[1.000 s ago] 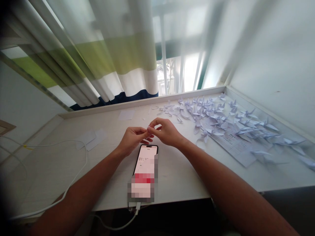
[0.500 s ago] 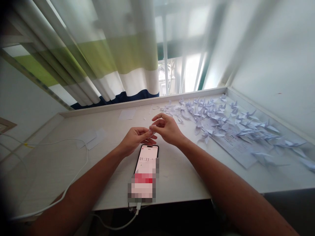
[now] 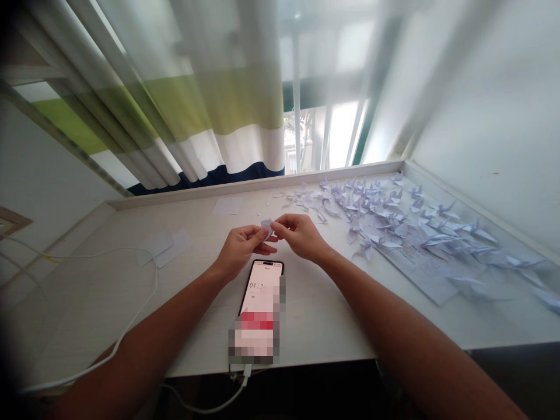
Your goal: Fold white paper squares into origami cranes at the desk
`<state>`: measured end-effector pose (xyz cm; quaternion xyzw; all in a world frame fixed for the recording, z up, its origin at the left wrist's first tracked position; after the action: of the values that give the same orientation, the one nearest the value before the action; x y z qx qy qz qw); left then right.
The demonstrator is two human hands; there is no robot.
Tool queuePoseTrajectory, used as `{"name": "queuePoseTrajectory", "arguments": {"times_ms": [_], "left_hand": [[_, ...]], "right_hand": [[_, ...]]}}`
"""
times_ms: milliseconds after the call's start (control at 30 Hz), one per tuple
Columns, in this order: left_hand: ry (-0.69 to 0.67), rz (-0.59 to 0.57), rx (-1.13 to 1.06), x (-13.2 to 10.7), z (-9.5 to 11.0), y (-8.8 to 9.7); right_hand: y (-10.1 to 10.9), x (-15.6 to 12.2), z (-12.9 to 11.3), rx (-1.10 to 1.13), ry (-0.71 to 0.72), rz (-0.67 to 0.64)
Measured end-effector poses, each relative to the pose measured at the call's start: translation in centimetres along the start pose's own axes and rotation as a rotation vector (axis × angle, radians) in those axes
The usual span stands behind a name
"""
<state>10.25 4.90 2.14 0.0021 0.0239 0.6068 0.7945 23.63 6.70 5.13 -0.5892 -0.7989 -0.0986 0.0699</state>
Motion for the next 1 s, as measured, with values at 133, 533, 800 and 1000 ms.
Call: {"name": "queuePoseTrajectory", "arguments": {"times_ms": [133, 533, 800, 1000], "left_hand": [[0.009, 0.041, -0.006, 0.0, -0.1, -0.1], [0.043, -0.01, -0.043, -0.1, -0.2, -0.8], [-0.024, 0.0, -0.082, 0.1, 0.0, -0.5], [-0.007, -0.053, 0.025, 0.0, -0.3, -1.0]], "right_hand": [[0.3, 0.0, 0.0, -0.085, 0.04, 0.064], [0.7, -0.7, -1.6, -0.194, 0.219, 0.158], [-0.5, -0.9, -3.0, -0.206, 0.228, 0.058], [0.2, -0.5, -1.9, -0.16, 0.127, 0.101]]}}
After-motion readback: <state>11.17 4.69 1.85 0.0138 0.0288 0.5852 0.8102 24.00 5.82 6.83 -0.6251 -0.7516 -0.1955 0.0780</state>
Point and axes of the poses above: each hand's wrist, its own x-axis towards the middle knuckle, its own y-axis out of the back of the hand, z = x × y, the point moved 9 cm from there along x, towards the middle knuckle, and after that the axes turned 7 degrees about x, right-handed, at the moved point
